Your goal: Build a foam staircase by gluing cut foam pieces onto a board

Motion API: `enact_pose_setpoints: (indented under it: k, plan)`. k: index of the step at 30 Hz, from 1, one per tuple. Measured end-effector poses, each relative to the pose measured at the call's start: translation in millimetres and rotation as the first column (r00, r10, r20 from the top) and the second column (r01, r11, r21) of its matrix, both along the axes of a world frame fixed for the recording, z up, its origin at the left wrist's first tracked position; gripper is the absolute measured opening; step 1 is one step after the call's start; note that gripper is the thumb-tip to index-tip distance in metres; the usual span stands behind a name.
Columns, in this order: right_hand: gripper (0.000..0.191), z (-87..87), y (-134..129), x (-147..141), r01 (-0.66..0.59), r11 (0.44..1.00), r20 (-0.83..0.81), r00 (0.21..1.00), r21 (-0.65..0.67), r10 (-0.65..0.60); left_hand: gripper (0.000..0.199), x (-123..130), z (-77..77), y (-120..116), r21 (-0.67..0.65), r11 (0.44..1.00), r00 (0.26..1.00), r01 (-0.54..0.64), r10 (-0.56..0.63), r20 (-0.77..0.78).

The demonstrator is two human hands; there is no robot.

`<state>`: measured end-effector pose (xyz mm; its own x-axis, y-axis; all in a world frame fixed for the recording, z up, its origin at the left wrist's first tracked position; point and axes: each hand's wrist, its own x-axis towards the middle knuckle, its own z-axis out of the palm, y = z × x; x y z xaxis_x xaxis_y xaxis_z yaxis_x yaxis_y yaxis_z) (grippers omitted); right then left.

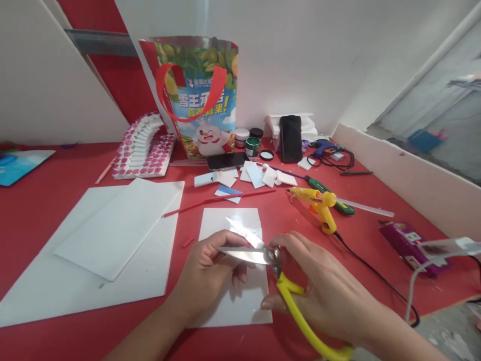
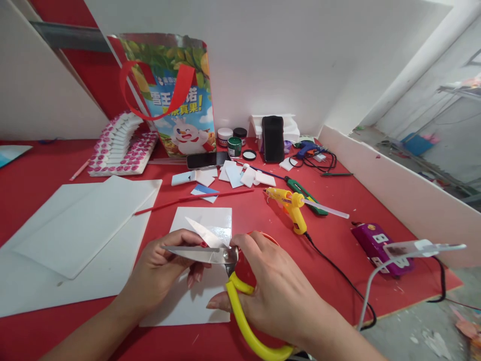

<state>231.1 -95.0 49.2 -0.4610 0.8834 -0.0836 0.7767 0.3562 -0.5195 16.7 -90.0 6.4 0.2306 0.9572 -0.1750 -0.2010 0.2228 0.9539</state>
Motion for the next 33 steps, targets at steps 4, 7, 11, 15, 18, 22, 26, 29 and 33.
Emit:
enact_pose_setpoints:
  k: [4,7,11,15,18,22,26,29,33]
  plan:
    - [0.054,-0.8,-1.7,1.2,-0.005,1.0,-0.021,1.0,0.015,0.005,0.003,-0.2,-1.2,0.3,0.009,1.0,1.0,0.009,-0.009,-0.01]
    - [0.057,-0.2,-2.5,1.1,-0.008,1.0,-0.023,1.0,0.015,0.008,0.004,-1.5,-3.3,-0.6,0.002,1.0,1.0,0.013,-0.013,-0.02]
    - [0.056,1.7,-2.3,0.2,-0.004,1.0,-0.006,1.0,0.008,0.004,0.004,-2.5,-3.3,-2.1,0.001,1.0,0.999,0.017,-0.017,-0.03]
    - [0.057,2.7,-1.3,-0.7,-0.002,1.0,-0.027,1.0,0.023,0.003,0.003,-2.1,-1.7,-1.1,0.01,1.0,0.999,0.017,-0.017,-0.031]
    - [0.056,2.0,-0.8,-1.1,-0.014,0.999,-0.048,0.999,0.038,0.016,0.004,-2.5,-1.2,-0.3,0.023,1.0,0.999,0.018,-0.017,-0.029]
    - [0.054,1.4,-0.9,-0.2,-0.033,0.998,-0.053,0.998,0.059,0.036,0.003,-3.5,-0.5,-0.8,0.018,1.0,0.999,0.022,-0.022,-0.035]
    - [0.054,1.3,-1.6,1.7,-0.046,0.993,-0.058,0.997,0.11,0.053,0.003,-3.3,0.1,-0.8,0.008,1.0,0.999,0.028,-0.028,-0.03]
    - [0.055,0.5,-2.3,2.2,-0.055,0.989,-0.065,0.996,0.139,0.065,0.005,-2.6,1.0,-0.2,0.006,0.999,0.999,0.031,-0.031,-0.033]
    - [0.056,-0.8,-3.4,2.4,-0.047,0.988,-0.068,0.996,0.144,0.058,0.006,-1.8,2.8,0.2,0.007,0.999,0.999,0.04,-0.039,-0.027]
